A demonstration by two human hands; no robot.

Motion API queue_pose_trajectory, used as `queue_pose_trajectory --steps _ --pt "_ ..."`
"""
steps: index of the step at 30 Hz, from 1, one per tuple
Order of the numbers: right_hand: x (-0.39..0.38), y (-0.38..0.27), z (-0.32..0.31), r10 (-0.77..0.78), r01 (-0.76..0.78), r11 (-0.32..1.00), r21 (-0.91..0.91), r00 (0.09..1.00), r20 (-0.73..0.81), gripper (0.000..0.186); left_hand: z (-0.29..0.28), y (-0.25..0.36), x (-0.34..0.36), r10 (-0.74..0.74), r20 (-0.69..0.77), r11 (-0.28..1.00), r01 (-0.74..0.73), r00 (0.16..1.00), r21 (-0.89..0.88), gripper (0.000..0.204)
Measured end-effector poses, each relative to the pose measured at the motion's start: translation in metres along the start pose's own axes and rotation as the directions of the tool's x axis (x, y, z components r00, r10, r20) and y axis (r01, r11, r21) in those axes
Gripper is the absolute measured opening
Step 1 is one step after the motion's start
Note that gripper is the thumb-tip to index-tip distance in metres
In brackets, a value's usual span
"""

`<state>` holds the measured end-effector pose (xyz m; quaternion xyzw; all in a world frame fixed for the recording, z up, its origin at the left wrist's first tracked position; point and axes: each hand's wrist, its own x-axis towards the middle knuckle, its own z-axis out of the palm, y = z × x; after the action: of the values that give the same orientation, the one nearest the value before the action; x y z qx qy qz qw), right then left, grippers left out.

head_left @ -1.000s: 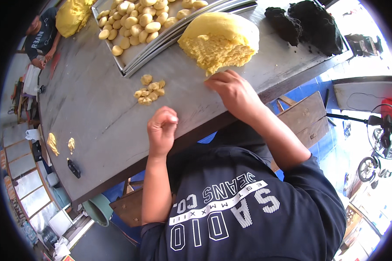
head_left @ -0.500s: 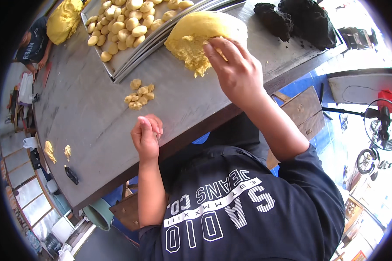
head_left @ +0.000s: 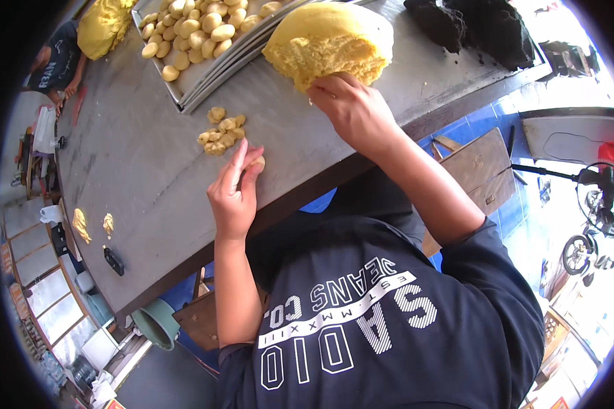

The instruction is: The person forms small pieces of yellow dough by hand, breaking them from a larger mass and shaping them on a metal table. They place the formed dough pieces next to a tray already filled with similar dough balls.

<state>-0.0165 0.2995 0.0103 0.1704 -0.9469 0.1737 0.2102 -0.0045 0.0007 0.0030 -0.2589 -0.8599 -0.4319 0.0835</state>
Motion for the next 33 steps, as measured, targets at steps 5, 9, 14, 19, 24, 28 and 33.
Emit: queue_pose_trajectory --steps 5,9,14,19,24,28,33 --pt "0.002 0.007 -0.012 0.029 -0.055 0.994 0.093 0.966 0.255 0.019 -0.021 0.009 0.015 0.030 0.252 0.999 -0.026 0.967 -0.022 0.055" --pt "0.002 0.005 -0.024 -0.051 -0.018 0.956 0.293 0.973 0.225 0.010 -0.031 -0.010 0.004 -0.276 0.290 0.895 0.355 0.917 -0.270 0.049" --pt "0.007 0.008 -0.017 -0.060 0.059 0.994 0.093 0.998 0.004 0.023 -0.014 -0.018 -0.022 -0.279 0.076 0.915 0.289 0.957 -0.282 0.047" --pt "0.009 -0.002 -0.011 0.035 -0.034 0.999 -0.008 0.970 0.241 0.022 -0.007 0.000 -0.017 -0.045 -0.060 0.997 0.049 0.997 0.066 0.048" --pt "0.000 0.003 -0.025 -0.050 -0.044 0.918 0.395 0.973 0.225 0.019 -0.004 0.024 -0.019 -0.140 0.003 0.990 0.140 0.990 0.012 0.047" --pt "-0.007 -0.006 -0.022 0.045 -0.055 0.959 0.279 0.998 0.042 0.020 -0.021 -0.001 -0.027 -0.090 0.018 0.993 0.091 0.996 -0.080 0.034" --pt "-0.010 0.005 -0.010 -0.123 0.122 0.991 0.059 0.992 0.019 0.025 -0.028 -0.005 -0.014 0.147 0.128 0.903 -0.186 0.981 0.387 0.020"
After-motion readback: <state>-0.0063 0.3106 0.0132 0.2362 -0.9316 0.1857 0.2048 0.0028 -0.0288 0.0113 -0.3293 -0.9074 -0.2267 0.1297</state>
